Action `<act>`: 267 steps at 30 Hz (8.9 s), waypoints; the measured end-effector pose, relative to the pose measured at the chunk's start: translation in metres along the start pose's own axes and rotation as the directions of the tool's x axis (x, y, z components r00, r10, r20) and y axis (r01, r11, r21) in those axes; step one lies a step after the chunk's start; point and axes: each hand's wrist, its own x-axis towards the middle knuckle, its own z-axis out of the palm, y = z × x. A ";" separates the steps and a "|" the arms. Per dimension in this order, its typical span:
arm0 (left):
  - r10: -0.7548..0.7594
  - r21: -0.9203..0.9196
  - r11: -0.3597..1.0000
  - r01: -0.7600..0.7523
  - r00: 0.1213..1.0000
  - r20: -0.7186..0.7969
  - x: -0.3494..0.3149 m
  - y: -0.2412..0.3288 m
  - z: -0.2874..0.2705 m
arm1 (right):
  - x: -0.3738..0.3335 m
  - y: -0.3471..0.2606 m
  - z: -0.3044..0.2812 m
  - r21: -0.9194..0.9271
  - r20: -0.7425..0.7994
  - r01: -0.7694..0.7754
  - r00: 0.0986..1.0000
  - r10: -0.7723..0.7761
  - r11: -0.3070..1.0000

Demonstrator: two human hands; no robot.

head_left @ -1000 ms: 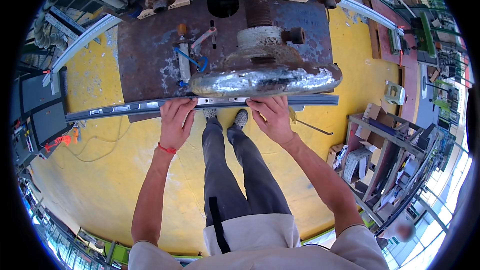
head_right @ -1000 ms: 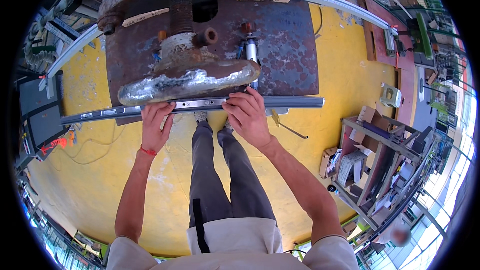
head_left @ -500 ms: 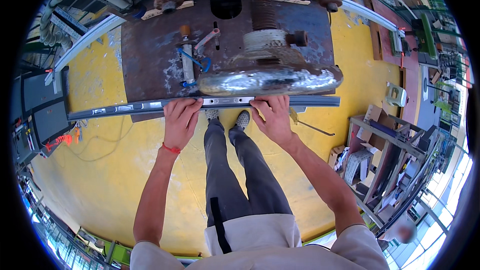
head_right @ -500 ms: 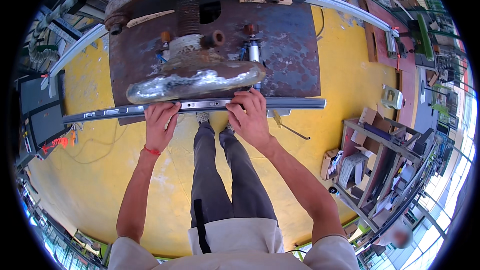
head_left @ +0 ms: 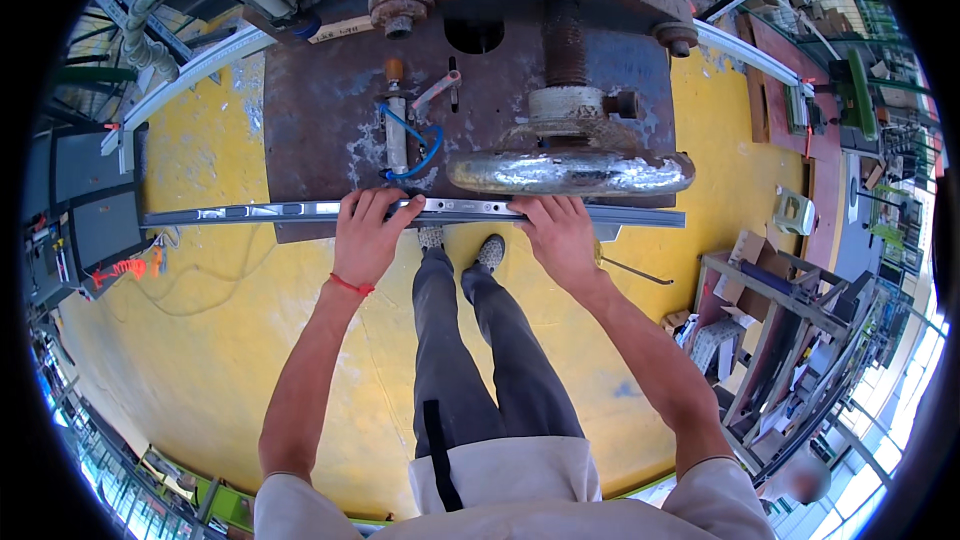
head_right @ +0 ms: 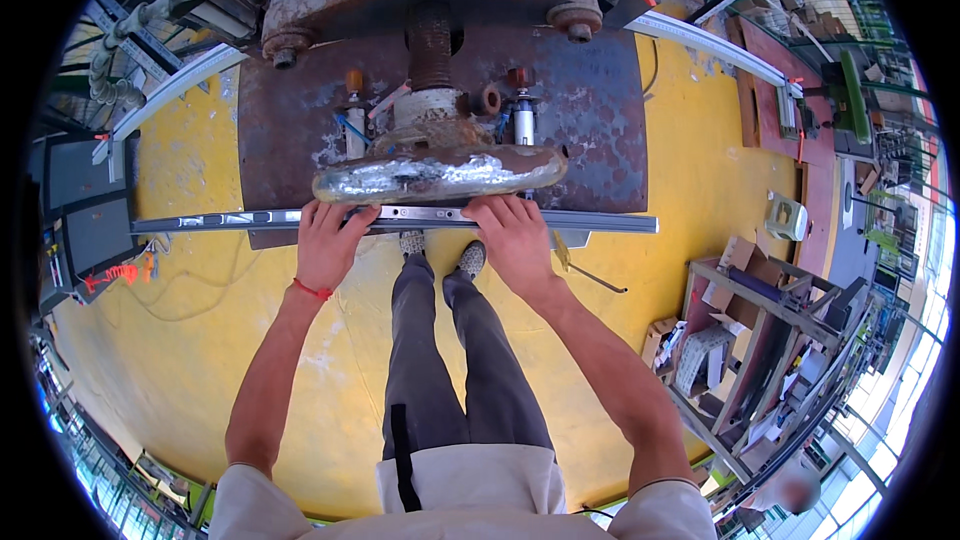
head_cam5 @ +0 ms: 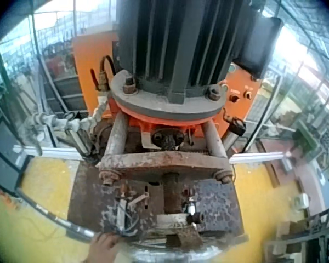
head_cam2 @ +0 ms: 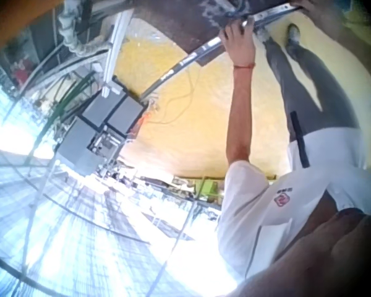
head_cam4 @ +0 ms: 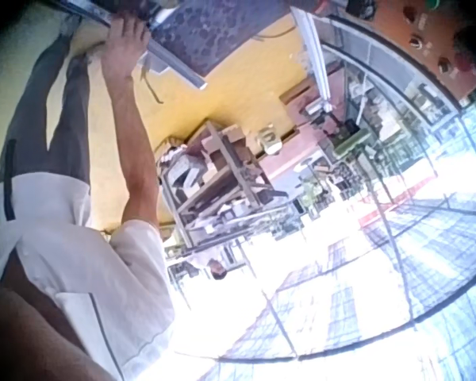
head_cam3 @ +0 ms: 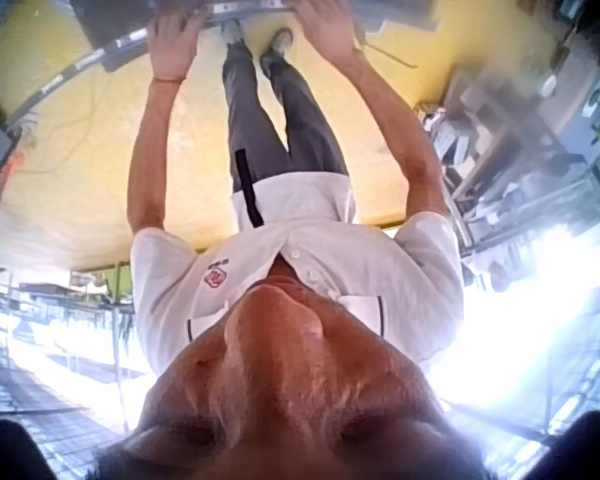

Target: The person measures a metal profile using a small ruler, positions it against a large industrial milling or cutting machine, and uses a hand-crank wheel to secure the workpiece before activating the machine controls.

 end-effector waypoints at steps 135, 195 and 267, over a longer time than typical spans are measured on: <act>-0.065 -0.141 0.988 0.063 0.998 -0.006 0.005 0.012 -0.008 | -0.019 0.006 0.004 0.012 -0.016 -0.045 0.999 0.045 0.999; 0.231 -0.340 0.929 -0.145 0.945 0.230 0.202 -0.123 0.051 | 0.179 0.006 0.154 0.452 0.239 -0.489 0.872 0.427 0.746; 0.026 -0.129 0.992 0.004 0.972 0.233 0.202 -0.094 0.033 | 0.173 -0.038 0.088 0.389 -0.210 -0.757 0.482 0.851 0.525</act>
